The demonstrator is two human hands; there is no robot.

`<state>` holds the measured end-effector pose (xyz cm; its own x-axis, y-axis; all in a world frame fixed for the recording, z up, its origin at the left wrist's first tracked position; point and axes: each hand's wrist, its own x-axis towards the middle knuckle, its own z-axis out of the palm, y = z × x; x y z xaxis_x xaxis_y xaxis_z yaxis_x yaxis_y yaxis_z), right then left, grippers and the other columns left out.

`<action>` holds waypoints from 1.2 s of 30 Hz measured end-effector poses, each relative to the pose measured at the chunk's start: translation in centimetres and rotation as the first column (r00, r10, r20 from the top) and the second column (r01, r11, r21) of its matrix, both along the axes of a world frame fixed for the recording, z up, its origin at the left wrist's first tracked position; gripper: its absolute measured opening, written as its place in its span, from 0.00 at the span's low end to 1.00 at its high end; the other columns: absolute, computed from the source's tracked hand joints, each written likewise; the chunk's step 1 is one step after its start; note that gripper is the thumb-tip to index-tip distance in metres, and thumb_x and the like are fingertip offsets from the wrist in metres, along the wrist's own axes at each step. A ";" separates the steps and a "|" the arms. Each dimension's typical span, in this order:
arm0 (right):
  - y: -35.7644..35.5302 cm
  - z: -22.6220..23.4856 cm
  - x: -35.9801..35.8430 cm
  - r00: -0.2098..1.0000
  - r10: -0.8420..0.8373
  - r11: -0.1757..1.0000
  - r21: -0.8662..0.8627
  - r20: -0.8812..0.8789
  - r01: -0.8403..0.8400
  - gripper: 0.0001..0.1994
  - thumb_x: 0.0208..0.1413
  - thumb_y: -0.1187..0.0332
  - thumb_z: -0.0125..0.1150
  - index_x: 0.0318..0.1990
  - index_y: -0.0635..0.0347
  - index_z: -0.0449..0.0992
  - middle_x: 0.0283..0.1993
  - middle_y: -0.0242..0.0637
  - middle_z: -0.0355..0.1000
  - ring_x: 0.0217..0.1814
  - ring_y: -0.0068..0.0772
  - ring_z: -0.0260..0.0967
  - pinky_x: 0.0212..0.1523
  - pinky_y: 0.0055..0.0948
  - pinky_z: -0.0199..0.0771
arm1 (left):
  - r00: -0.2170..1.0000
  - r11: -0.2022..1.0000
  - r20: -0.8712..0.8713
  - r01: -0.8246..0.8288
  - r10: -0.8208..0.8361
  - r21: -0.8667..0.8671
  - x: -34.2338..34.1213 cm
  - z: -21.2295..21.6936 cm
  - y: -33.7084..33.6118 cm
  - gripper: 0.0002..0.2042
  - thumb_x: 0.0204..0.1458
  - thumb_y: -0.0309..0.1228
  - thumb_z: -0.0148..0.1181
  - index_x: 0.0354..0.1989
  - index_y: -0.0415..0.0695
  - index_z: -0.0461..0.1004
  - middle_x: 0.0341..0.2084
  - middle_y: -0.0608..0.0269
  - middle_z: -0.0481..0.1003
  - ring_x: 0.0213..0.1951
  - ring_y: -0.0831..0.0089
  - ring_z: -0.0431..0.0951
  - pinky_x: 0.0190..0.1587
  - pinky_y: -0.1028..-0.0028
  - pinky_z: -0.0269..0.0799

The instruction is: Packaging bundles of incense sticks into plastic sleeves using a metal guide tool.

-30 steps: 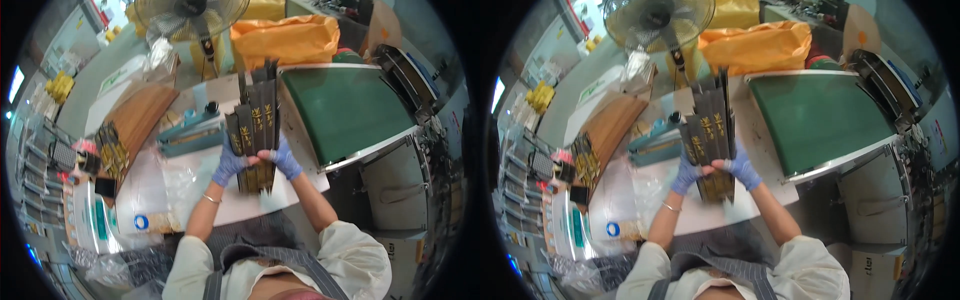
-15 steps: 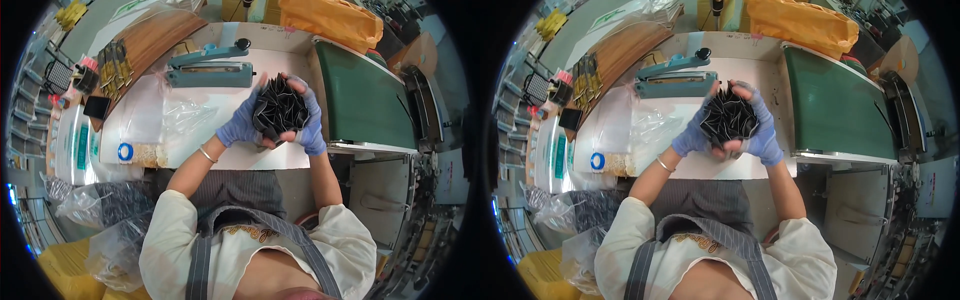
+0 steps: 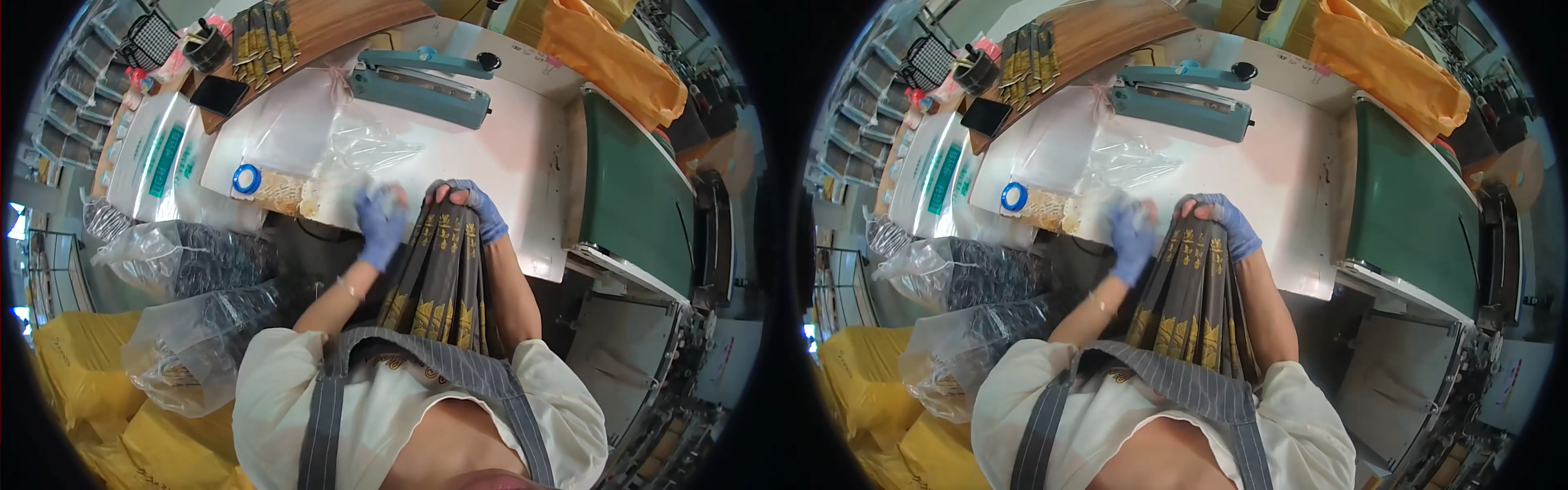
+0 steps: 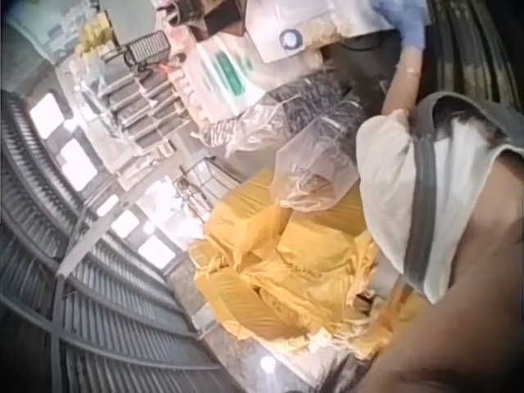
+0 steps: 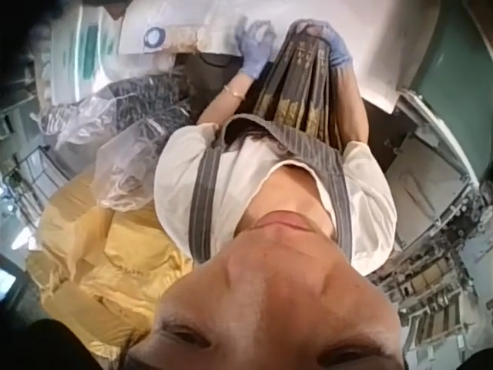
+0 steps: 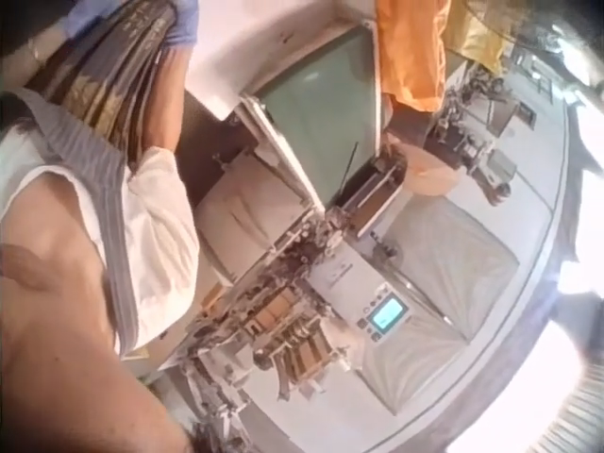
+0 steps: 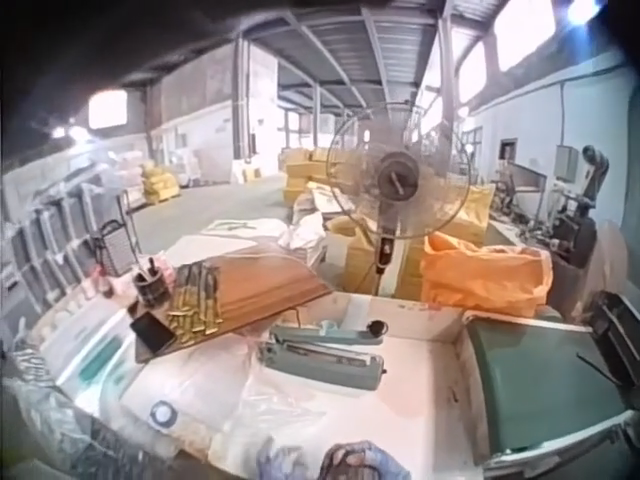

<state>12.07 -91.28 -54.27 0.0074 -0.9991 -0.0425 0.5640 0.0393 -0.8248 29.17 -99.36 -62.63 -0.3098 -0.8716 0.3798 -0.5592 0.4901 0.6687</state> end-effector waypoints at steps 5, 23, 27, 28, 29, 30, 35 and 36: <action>-3.9 -2.3 4.2 0.981 0.138 0.988 0.055 0.133 -0.147 0.14 0.45 0.64 0.54 0.32 0.68 0.72 0.38 0.48 0.69 0.42 0.42 0.68 0.45 0.36 0.69 | 0.974 0.998 0.221 -0.059 0.049 0.037 2.3 1.0 -10.4 0.14 0.41 0.30 0.59 0.39 0.48 0.74 0.48 0.59 0.65 0.37 0.59 0.73 0.39 0.64 0.70; -3.6 -4.6 5.3 0.989 -0.072 0.990 0.128 0.128 0.055 0.18 0.48 0.66 0.57 0.46 0.66 0.68 0.39 0.42 0.72 0.38 0.30 0.71 0.41 0.28 0.73 | 0.801 0.774 0.444 0.556 -0.402 -0.302 4.5 4.1 -3.2 0.35 0.45 0.14 0.41 0.63 0.58 0.48 0.64 0.55 0.48 0.17 0.63 0.72 0.14 0.73 0.67; 0.3 -7.2 6.5 0.948 -0.314 0.915 0.250 -0.056 0.318 0.23 0.55 0.59 0.54 0.54 0.64 0.64 0.46 0.40 0.69 0.44 0.28 0.69 0.44 0.25 0.72 | 0.795 0.814 0.440 0.542 -0.416 -0.209 5.5 3.5 -0.2 0.36 0.45 0.16 0.44 0.63 0.65 0.49 0.64 0.50 0.46 0.16 0.64 0.71 0.15 0.74 0.67; 2.4 -7.5 6.6 0.908 -0.308 0.904 0.211 -0.284 0.373 0.24 0.57 0.57 0.52 0.55 0.64 0.63 0.48 0.41 0.68 0.46 0.28 0.68 0.45 0.24 0.71 | 0.787 0.805 0.441 0.557 -0.433 -0.204 6.1 3.8 1.1 0.36 0.45 0.16 0.44 0.63 0.65 0.49 0.64 0.50 0.46 0.16 0.64 0.71 0.15 0.74 0.67; 4.9 -6.1 6.9 0.916 -0.229 0.939 0.172 -0.329 0.297 0.24 0.57 0.55 0.50 0.55 0.64 0.63 0.49 0.41 0.67 0.48 0.28 0.67 0.47 0.24 0.70 | 0.719 0.738 0.476 0.647 -0.506 -0.192 6.9 4.5 2.3 0.39 0.44 0.15 0.44 0.63 0.70 0.48 0.64 0.49 0.45 0.15 0.66 0.71 0.16 0.74 0.69; 8.0 -4.5 7.6 0.912 -0.154 0.966 0.137 -0.380 0.220 0.25 0.58 0.53 0.48 0.55 0.63 0.63 0.51 0.42 0.67 0.50 0.28 0.66 0.49 0.24 0.69 | 0.642 0.659 0.507 0.731 -0.574 -0.179 7.5 5.4 3.5 0.42 0.42 0.14 0.43 0.63 0.76 0.46 0.64 0.48 0.43 0.14 0.68 0.71 0.17 0.74 0.70; 18.7 -0.2 13.6 0.891 -0.453 0.816 0.400 -0.005 0.417 0.25 0.59 0.52 0.45 0.57 0.60 0.61 0.56 0.41 0.63 0.56 0.33 0.63 0.56 0.29 0.63 | 0.257 0.316 0.343 0.940 -0.904 0.128 7.5 9.5 5.3 0.40 0.42 0.17 0.45 0.63 0.71 0.49 0.64 0.50 0.44 0.18 0.68 0.74 0.16 0.75 0.69; 17.8 3.3 12.4 0.891 -0.447 0.801 0.480 0.080 0.358 0.26 0.58 0.50 0.45 0.57 0.60 0.61 0.56 0.40 0.63 0.56 0.33 0.63 0.56 0.30 0.64 | 0.141 0.228 0.335 0.945 -0.932 0.236 6.7 10.4 4.9 0.39 0.41 0.18 0.46 0.64 0.68 0.50 0.64 0.51 0.45 0.18 0.66 0.74 0.17 0.74 0.70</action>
